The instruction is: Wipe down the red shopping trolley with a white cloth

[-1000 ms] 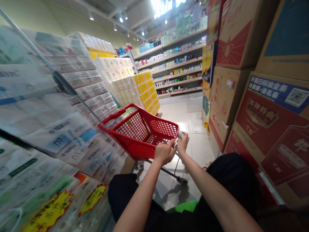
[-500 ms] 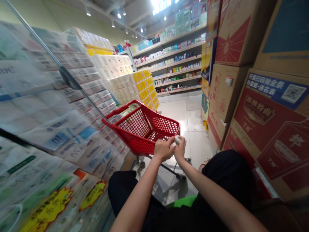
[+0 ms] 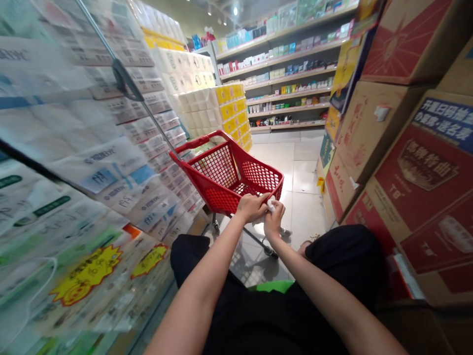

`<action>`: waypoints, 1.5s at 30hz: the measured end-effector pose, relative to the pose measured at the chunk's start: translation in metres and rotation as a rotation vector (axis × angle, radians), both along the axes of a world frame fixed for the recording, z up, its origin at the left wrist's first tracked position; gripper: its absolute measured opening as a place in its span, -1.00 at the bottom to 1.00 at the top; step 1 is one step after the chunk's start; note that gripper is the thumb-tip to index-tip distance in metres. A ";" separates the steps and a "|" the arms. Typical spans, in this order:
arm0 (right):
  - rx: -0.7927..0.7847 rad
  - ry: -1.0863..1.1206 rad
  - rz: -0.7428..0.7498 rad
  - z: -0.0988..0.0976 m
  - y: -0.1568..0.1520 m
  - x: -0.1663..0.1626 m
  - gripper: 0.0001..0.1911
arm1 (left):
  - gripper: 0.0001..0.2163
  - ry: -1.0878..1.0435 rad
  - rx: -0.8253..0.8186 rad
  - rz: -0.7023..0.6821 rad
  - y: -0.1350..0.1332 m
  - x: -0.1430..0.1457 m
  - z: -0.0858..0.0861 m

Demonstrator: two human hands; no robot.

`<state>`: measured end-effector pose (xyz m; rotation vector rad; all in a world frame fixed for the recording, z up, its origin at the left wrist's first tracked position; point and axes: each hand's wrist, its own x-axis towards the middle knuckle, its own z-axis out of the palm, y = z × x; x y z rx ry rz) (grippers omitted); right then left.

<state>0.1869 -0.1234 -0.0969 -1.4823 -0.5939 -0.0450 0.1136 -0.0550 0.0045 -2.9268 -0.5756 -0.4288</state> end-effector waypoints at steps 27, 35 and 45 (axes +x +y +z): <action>-0.007 0.003 -0.034 0.010 0.015 0.005 -0.71 | -0.61 -0.119 -0.113 0.056 0.037 -0.010 -0.001; -0.038 0.074 -0.255 0.015 0.022 0.101 -0.68 | -0.63 -0.125 -0.131 0.047 0.037 -0.009 0.000; -0.080 -0.066 0.129 -0.019 0.009 -0.007 -0.74 | -0.62 -0.135 -0.112 0.026 0.030 -0.017 0.005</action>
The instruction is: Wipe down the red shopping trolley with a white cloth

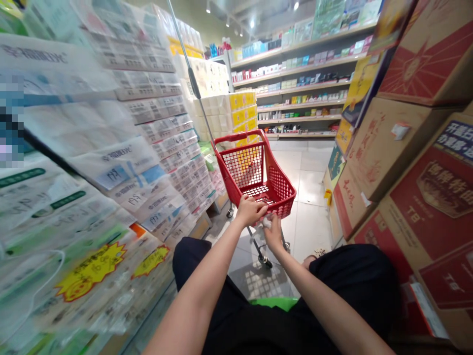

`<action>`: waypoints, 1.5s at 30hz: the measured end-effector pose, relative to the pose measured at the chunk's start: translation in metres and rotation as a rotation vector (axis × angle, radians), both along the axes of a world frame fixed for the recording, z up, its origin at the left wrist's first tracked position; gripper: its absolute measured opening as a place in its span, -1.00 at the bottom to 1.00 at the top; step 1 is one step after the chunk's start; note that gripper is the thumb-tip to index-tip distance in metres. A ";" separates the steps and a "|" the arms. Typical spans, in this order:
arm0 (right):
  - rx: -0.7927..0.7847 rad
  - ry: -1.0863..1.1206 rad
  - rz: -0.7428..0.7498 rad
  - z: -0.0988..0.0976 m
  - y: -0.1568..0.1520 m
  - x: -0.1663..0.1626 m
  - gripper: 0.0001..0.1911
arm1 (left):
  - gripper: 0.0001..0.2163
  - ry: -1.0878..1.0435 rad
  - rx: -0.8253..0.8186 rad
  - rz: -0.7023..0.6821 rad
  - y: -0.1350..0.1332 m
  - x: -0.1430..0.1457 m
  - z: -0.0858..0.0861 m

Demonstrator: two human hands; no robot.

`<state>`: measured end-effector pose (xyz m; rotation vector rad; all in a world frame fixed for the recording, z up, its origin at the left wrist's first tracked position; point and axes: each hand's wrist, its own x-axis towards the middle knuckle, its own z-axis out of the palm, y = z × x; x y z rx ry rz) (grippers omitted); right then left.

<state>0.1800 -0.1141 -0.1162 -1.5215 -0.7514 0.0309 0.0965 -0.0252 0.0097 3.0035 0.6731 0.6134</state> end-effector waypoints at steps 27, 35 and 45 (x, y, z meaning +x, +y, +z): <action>-0.097 -0.533 -0.014 0.097 -0.026 0.104 -0.65 | -0.63 -0.015 0.011 -0.025 -0.006 -0.010 -0.005; -0.162 -0.722 0.304 0.087 -0.025 0.013 -0.57 | -0.66 -0.103 -0.019 0.091 -0.005 -0.018 -0.011; -0.396 -0.902 0.183 0.109 -0.040 0.110 -0.67 | -0.67 -0.135 -0.012 0.099 0.003 -0.037 -0.012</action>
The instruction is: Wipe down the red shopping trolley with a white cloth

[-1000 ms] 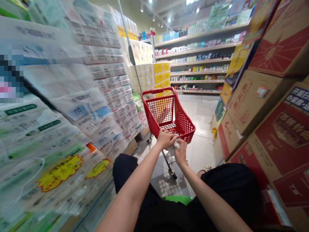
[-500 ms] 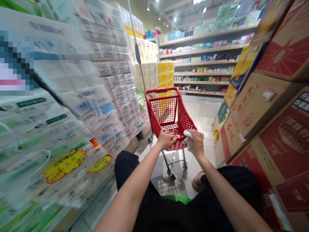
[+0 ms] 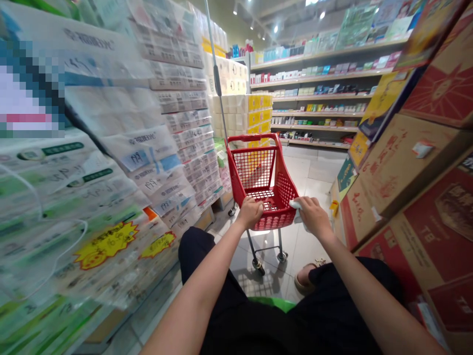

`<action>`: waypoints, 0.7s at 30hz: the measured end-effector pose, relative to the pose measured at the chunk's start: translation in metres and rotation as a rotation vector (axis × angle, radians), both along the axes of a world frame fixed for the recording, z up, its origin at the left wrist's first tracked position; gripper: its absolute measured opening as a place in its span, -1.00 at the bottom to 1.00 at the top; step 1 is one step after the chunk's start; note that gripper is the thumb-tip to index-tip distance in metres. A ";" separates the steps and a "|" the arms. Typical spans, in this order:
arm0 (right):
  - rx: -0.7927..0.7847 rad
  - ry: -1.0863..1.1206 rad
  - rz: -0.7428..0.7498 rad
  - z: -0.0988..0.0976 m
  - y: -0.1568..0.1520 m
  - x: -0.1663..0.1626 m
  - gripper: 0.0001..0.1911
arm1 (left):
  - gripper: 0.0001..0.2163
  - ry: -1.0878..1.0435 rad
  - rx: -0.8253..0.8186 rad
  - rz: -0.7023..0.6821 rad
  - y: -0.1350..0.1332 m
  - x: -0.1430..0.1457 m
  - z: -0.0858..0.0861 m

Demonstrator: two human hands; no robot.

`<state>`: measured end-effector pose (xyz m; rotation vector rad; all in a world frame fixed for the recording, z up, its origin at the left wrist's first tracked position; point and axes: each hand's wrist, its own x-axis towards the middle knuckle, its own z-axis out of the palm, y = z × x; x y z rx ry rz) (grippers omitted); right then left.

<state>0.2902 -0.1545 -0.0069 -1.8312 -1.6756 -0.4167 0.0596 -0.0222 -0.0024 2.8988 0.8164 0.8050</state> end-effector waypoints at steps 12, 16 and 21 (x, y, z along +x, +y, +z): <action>-0.058 -0.062 0.212 -0.001 0.015 -0.101 -0.63 | -0.75 -0.157 -0.075 0.033 0.000 0.004 -0.005; -0.060 -0.109 -0.006 0.010 -0.002 -0.040 -0.74 | -0.74 -0.128 -0.032 0.044 0.002 0.004 -0.006; -0.118 -0.162 -0.139 0.017 -0.005 -0.006 -0.80 | -0.68 -0.039 0.093 0.061 0.001 0.013 -0.009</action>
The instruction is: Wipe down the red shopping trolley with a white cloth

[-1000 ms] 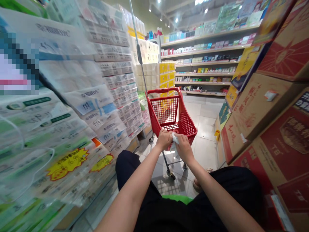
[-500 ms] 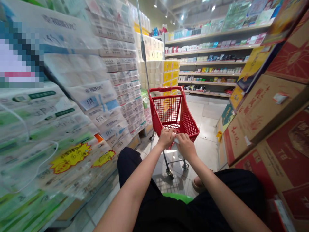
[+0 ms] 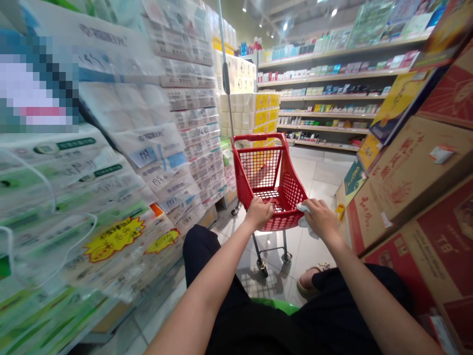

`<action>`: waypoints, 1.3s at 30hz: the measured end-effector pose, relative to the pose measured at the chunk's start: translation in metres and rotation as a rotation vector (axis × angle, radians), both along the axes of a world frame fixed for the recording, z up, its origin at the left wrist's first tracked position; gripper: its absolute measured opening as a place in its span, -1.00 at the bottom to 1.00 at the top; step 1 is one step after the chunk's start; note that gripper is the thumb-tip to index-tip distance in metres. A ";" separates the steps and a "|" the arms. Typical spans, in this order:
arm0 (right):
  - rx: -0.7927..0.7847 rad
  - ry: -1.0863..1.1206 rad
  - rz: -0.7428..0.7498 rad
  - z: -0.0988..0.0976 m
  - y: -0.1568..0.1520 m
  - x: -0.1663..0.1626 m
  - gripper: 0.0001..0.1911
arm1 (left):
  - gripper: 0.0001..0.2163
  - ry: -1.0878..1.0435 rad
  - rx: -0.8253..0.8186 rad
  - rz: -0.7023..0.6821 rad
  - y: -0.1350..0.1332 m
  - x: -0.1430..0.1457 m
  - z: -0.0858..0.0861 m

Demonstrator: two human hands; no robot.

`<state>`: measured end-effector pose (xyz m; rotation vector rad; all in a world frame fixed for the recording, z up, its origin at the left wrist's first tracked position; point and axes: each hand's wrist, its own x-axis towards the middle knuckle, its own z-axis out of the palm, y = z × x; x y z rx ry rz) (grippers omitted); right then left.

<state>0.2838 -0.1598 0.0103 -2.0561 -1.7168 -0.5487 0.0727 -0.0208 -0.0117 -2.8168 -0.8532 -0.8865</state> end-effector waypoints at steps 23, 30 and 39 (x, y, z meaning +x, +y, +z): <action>-0.108 -0.042 0.164 0.012 -0.026 -0.035 -0.81 | -0.65 0.026 -0.033 -0.122 0.004 -0.051 0.009; -0.075 -0.080 0.109 0.004 -0.020 -0.085 -0.83 | -0.76 0.074 -0.109 -0.049 0.014 -0.058 0.015; -0.092 -0.079 0.275 0.002 -0.008 -0.130 -0.79 | -0.72 0.147 -0.238 0.228 -0.005 -0.040 0.016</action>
